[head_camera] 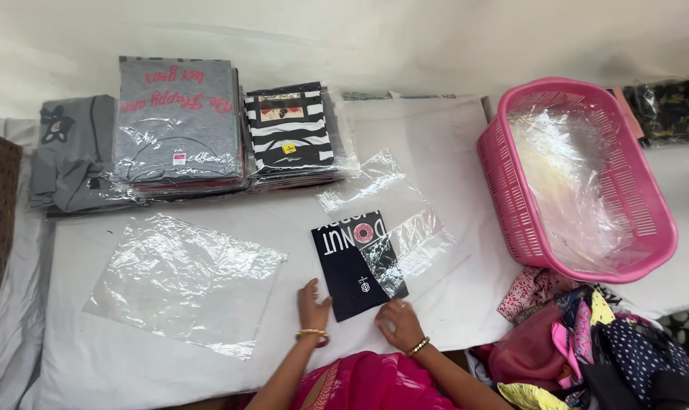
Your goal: The person folds a striped top, a black t-shirt, and a pink striped top on a white table. They then place each folded item into a clear plastic bag and stack the packaged items on the table.
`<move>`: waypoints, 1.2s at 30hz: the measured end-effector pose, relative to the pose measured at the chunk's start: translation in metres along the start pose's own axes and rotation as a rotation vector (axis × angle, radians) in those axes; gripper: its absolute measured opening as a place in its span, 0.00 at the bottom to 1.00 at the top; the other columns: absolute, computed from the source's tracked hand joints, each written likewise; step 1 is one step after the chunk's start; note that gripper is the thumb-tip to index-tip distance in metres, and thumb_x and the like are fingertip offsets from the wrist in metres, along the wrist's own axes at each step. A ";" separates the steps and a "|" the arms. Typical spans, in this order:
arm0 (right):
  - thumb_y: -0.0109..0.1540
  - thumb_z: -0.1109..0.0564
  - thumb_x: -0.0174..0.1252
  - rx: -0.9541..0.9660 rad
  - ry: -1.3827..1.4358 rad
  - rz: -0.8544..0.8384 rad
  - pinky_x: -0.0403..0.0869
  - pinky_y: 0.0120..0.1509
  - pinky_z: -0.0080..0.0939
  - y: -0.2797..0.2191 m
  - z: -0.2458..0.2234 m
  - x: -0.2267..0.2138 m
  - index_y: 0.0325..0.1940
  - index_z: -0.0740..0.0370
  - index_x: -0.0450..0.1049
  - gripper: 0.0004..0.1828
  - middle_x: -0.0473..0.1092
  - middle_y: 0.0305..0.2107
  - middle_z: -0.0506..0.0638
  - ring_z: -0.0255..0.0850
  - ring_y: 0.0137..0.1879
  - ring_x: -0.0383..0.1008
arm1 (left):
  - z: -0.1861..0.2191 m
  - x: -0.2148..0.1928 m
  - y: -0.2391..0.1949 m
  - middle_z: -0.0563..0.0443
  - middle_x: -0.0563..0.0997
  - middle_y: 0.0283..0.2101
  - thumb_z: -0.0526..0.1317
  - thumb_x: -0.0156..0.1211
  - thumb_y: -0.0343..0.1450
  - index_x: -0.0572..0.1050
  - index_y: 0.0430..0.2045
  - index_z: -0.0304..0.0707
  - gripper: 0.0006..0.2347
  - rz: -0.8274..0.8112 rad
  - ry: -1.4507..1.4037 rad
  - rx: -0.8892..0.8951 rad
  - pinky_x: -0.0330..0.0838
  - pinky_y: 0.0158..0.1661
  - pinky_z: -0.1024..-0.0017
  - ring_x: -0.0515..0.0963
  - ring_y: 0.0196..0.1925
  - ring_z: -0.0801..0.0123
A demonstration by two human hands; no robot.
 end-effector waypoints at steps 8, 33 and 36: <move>0.57 0.61 0.62 0.135 0.044 -0.194 0.72 0.55 0.49 -0.006 -0.002 0.019 0.52 0.57 0.77 0.19 0.71 0.43 0.53 0.52 0.52 0.72 | 0.049 0.030 -0.001 0.45 0.73 0.46 0.30 0.74 0.58 0.55 0.67 0.42 0.41 -0.046 -0.226 -0.350 0.76 0.45 0.65 0.77 0.43 0.61; 0.53 0.50 0.72 0.961 0.471 -0.101 0.76 0.55 0.44 0.032 0.070 0.071 0.71 0.57 0.60 0.45 0.74 0.49 0.62 0.51 0.50 0.78 | -0.022 -0.006 -0.054 0.43 0.83 0.43 0.29 0.61 0.70 0.76 0.47 0.27 0.12 -0.126 -0.590 -0.535 0.73 0.48 0.70 0.80 0.44 0.65; 0.54 0.56 0.71 1.016 0.793 -0.133 0.76 0.55 0.42 0.035 0.077 0.088 0.68 0.62 0.63 0.40 0.76 0.47 0.61 0.47 0.50 0.80 | -0.014 -0.003 -0.055 0.44 0.83 0.45 0.30 0.62 0.70 0.74 0.51 0.29 0.15 -0.018 -0.621 -0.520 0.72 0.50 0.71 0.80 0.46 0.66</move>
Point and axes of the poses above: each hand's wrist, its own y-axis towards the middle knuckle, its own x-axis out of the palm, z = x × y, the point moved 4 cm from there along y, towards the middle knuckle
